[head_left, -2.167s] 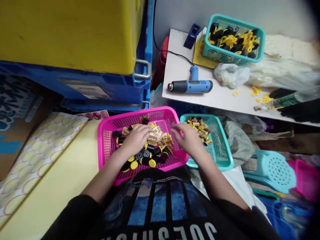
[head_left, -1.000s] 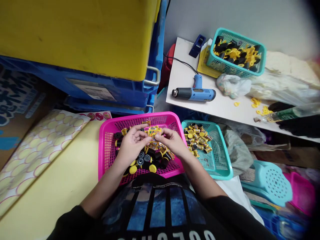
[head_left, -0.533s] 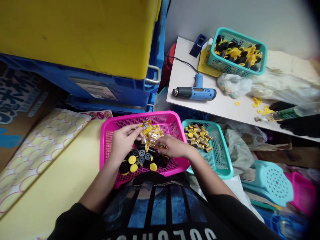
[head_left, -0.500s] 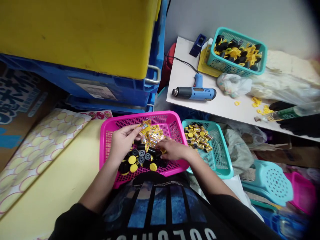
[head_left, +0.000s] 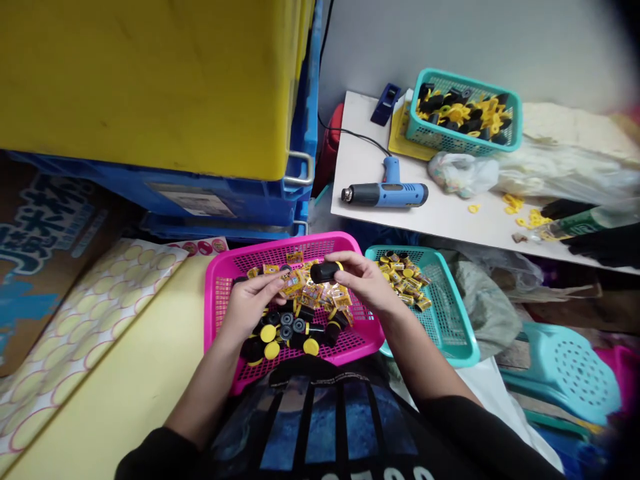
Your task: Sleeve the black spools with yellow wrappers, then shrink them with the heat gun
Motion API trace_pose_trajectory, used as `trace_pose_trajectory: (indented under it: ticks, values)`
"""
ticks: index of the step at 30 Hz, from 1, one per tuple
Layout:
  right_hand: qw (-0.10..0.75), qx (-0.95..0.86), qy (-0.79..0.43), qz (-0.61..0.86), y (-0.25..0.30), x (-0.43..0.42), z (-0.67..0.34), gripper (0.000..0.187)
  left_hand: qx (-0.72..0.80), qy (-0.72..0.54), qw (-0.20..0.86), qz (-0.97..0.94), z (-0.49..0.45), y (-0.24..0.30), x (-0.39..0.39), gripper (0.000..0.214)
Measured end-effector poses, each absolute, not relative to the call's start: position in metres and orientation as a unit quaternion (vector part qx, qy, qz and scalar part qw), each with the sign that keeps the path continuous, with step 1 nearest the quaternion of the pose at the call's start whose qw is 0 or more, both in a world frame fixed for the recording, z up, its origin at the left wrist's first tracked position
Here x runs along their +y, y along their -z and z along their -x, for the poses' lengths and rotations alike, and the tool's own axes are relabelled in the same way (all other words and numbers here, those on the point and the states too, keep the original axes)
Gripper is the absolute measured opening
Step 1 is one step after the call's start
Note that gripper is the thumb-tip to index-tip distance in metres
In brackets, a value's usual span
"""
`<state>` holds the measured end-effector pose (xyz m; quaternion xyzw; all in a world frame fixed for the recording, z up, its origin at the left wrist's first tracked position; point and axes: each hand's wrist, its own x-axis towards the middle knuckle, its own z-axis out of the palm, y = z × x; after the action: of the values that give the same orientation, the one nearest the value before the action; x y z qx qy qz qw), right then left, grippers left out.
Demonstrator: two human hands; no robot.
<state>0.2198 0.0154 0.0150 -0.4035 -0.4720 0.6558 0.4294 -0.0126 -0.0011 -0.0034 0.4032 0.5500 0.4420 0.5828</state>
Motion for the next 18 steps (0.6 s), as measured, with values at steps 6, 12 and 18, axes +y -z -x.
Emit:
trace_pose_trajectory:
  ticks: [6,12,18]
  values:
    - [0.422,-0.465,-0.668,0.399,-0.019,0.022,-0.209,0.033,0.511,-0.465,0.581,-0.431,0.014,0.014,-0.006,0.035]
    - [0.383,-0.507,-0.646,0.424,-0.02,0.021,-0.208,0.034,0.505,-0.459,0.54,-0.493,0.012,0.004,-0.005,0.03]
    - [0.382,-0.523,-0.609,0.457,-0.023,0.015,-0.199,0.044,0.51,-0.431,0.553,-0.499,0.003,-0.013,-0.004,0.033]
